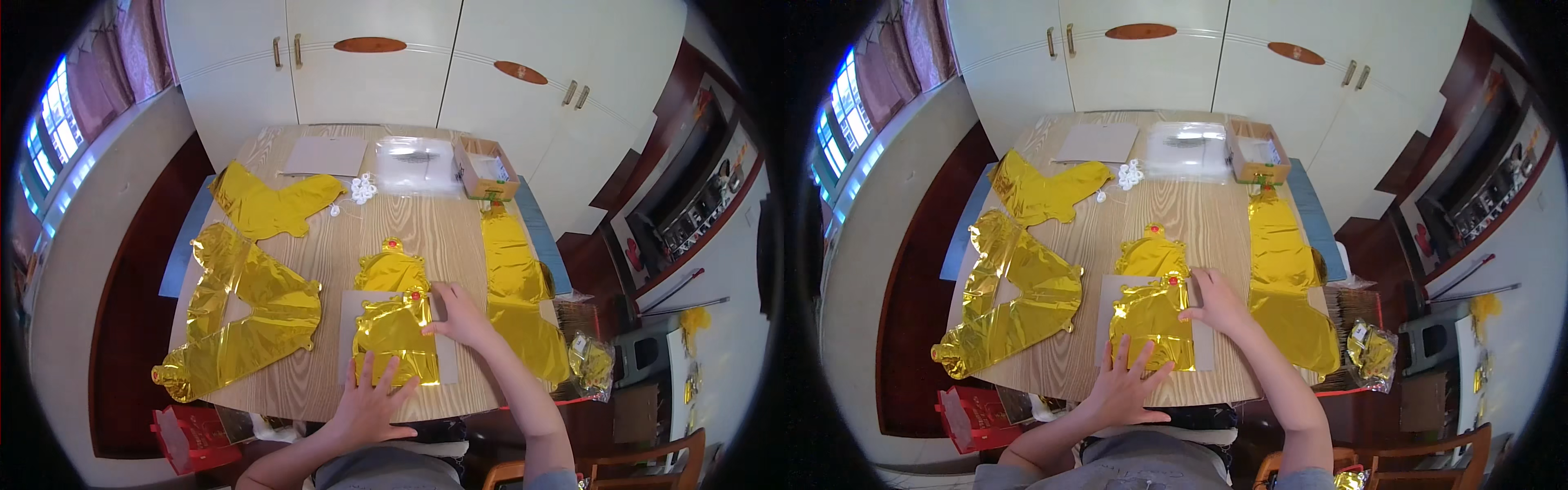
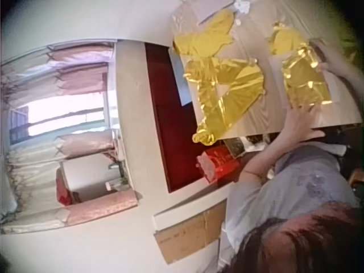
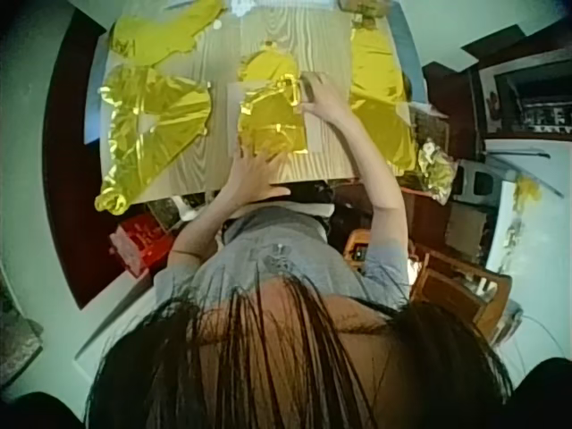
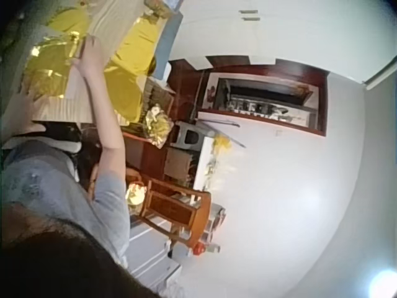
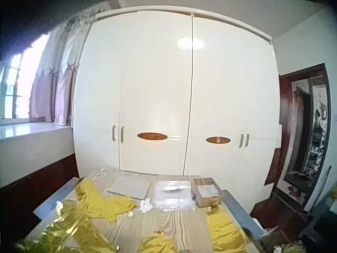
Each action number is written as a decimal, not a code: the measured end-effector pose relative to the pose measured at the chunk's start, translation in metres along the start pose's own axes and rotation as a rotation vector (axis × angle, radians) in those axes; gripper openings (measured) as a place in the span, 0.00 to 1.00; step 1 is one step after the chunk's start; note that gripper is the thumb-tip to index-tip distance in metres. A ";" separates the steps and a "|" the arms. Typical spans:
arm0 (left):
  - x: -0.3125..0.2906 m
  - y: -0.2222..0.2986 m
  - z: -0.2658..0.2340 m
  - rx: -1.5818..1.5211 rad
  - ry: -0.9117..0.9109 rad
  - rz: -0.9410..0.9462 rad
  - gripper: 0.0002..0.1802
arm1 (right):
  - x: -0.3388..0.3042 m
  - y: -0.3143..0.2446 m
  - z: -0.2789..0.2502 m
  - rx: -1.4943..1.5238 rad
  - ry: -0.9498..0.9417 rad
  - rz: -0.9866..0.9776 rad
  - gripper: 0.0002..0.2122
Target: Manual folding and packaging of gold foil sheets using a cardboard template.
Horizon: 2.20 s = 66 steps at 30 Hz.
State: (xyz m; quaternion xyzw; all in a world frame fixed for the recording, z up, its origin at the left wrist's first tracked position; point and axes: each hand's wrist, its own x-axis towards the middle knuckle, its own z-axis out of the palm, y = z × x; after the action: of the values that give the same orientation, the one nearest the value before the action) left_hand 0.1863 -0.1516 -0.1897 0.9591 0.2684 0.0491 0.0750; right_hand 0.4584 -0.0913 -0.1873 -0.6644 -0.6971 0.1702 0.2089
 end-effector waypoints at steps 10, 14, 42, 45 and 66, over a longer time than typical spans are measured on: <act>0.002 0.003 -0.006 0.010 -0.016 -0.009 0.48 | 0.043 0.032 0.013 -0.053 0.112 0.002 0.16; 0.001 0.003 -0.008 0.021 -0.022 -0.017 0.48 | 0.053 0.018 0.006 -0.001 0.082 0.117 0.13; -0.002 0.003 -0.008 -0.033 0.107 -0.005 0.49 | -0.105 -0.028 -0.082 -0.156 0.729 -0.445 0.09; -0.032 -0.019 0.011 -0.154 0.188 -0.088 0.41 | -0.152 -0.047 -0.070 -0.342 0.402 -0.526 0.09; -0.009 -0.013 -0.010 -0.091 0.109 0.066 0.34 | -0.173 -0.035 0.016 -0.390 0.187 -0.616 0.11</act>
State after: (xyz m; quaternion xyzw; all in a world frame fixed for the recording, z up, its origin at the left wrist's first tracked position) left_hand 0.1706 -0.1445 -0.1828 0.9590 0.2378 0.1157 0.1022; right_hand 0.4248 -0.2653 -0.1945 -0.4634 -0.8616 -0.0981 0.1824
